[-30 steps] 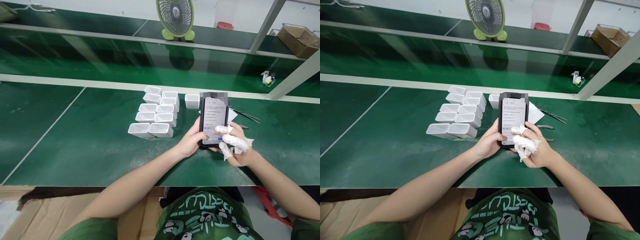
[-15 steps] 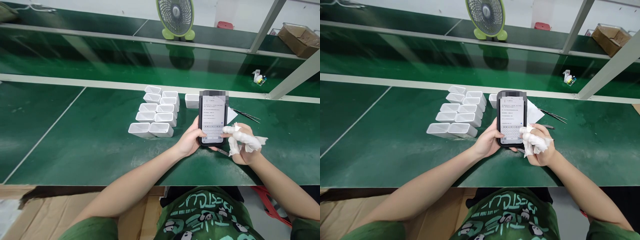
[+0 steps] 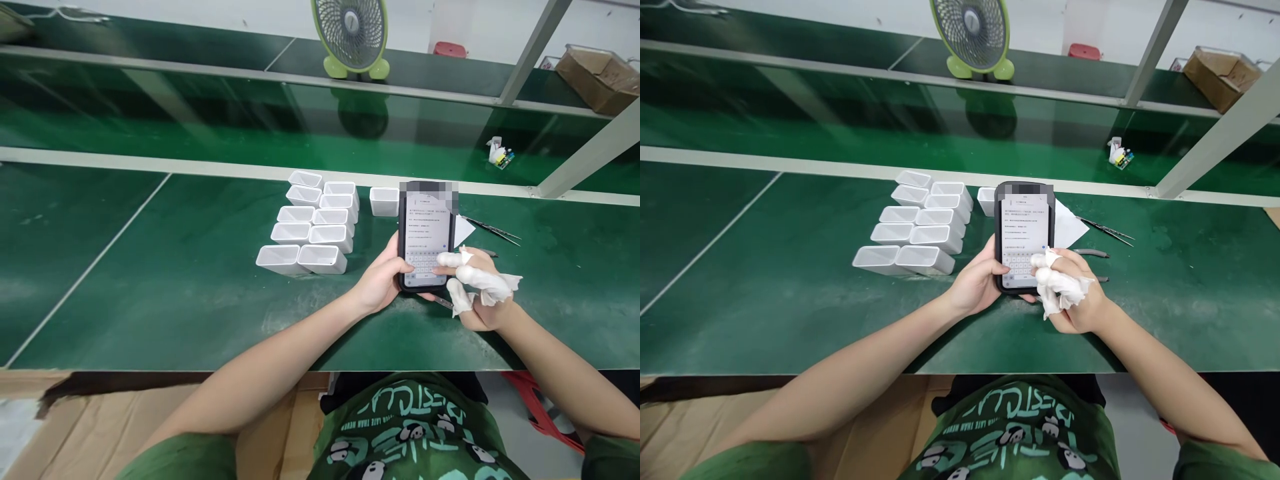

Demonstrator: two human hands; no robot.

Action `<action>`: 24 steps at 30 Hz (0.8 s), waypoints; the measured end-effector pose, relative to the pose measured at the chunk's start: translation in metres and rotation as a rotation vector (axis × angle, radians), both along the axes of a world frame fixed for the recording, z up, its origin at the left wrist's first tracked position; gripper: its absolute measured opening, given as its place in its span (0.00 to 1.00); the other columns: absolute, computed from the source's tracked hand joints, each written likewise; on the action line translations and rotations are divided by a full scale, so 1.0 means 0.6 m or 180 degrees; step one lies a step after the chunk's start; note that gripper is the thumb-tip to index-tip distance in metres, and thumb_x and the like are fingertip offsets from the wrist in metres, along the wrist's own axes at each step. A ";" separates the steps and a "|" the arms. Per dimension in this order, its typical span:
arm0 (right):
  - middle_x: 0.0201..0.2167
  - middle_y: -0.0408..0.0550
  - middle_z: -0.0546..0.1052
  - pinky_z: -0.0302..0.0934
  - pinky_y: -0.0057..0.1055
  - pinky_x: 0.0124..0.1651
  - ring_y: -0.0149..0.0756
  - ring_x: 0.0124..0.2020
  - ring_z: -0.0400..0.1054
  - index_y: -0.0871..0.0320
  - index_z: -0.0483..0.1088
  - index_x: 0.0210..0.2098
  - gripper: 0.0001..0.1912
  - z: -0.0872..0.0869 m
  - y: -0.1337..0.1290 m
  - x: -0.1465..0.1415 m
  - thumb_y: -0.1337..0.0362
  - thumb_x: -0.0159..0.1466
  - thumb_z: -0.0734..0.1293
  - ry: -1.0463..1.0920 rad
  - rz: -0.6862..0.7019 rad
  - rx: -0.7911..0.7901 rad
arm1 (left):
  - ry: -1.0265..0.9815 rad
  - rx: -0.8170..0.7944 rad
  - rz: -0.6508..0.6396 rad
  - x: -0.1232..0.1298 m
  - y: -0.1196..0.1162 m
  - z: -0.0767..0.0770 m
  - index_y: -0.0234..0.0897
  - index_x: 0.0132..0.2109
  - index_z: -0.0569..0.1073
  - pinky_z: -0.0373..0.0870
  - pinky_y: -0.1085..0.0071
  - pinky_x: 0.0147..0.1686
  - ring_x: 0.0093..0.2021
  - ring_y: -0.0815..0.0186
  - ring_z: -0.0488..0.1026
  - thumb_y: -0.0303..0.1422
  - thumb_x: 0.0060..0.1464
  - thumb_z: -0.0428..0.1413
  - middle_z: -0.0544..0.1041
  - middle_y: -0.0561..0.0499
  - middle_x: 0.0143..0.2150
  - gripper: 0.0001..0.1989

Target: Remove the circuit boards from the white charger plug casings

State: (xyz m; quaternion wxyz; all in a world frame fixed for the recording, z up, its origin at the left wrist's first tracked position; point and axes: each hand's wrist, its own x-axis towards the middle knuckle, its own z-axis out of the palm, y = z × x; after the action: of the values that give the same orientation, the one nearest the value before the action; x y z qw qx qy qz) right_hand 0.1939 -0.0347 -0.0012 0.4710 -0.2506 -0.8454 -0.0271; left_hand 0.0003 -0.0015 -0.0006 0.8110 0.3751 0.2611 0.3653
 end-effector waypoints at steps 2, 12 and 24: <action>0.40 0.53 0.81 0.71 0.51 0.50 0.48 0.42 0.77 0.59 0.59 0.61 0.33 0.002 0.000 -0.003 0.75 0.56 0.64 -0.0100 0.0022 -0.0036 | -0.0019 0.0014 0.0020 0.000 0.000 -0.002 0.46 0.66 0.54 0.79 0.43 0.36 0.49 0.43 0.75 0.27 0.44 0.54 0.70 0.46 0.60 0.40; 0.39 0.49 0.82 0.73 0.53 0.47 0.49 0.39 0.79 0.55 0.59 0.62 0.35 -0.007 0.003 0.007 0.77 0.56 0.64 0.0233 -0.0309 0.0079 | -0.0049 -0.0109 0.0132 0.000 -0.001 -0.001 0.45 0.64 0.61 0.73 0.37 0.49 0.59 0.40 0.68 0.26 0.45 0.53 0.68 0.47 0.63 0.36; 0.38 0.47 0.82 0.74 0.51 0.44 0.48 0.37 0.79 0.53 0.57 0.65 0.38 -0.001 -0.001 0.005 0.77 0.56 0.63 0.0189 -0.0274 0.0209 | -0.0181 0.0035 0.0077 -0.003 0.001 -0.005 0.48 0.67 0.55 0.78 0.40 0.44 0.57 0.42 0.71 0.31 0.52 0.54 0.67 0.46 0.65 0.36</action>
State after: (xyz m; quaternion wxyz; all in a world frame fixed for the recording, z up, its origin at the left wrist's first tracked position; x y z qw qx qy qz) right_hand 0.1971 -0.0353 -0.0018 0.5021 -0.2718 -0.8182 -0.0676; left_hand -0.0013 -0.0010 -0.0035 0.8115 0.3658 0.2405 0.3870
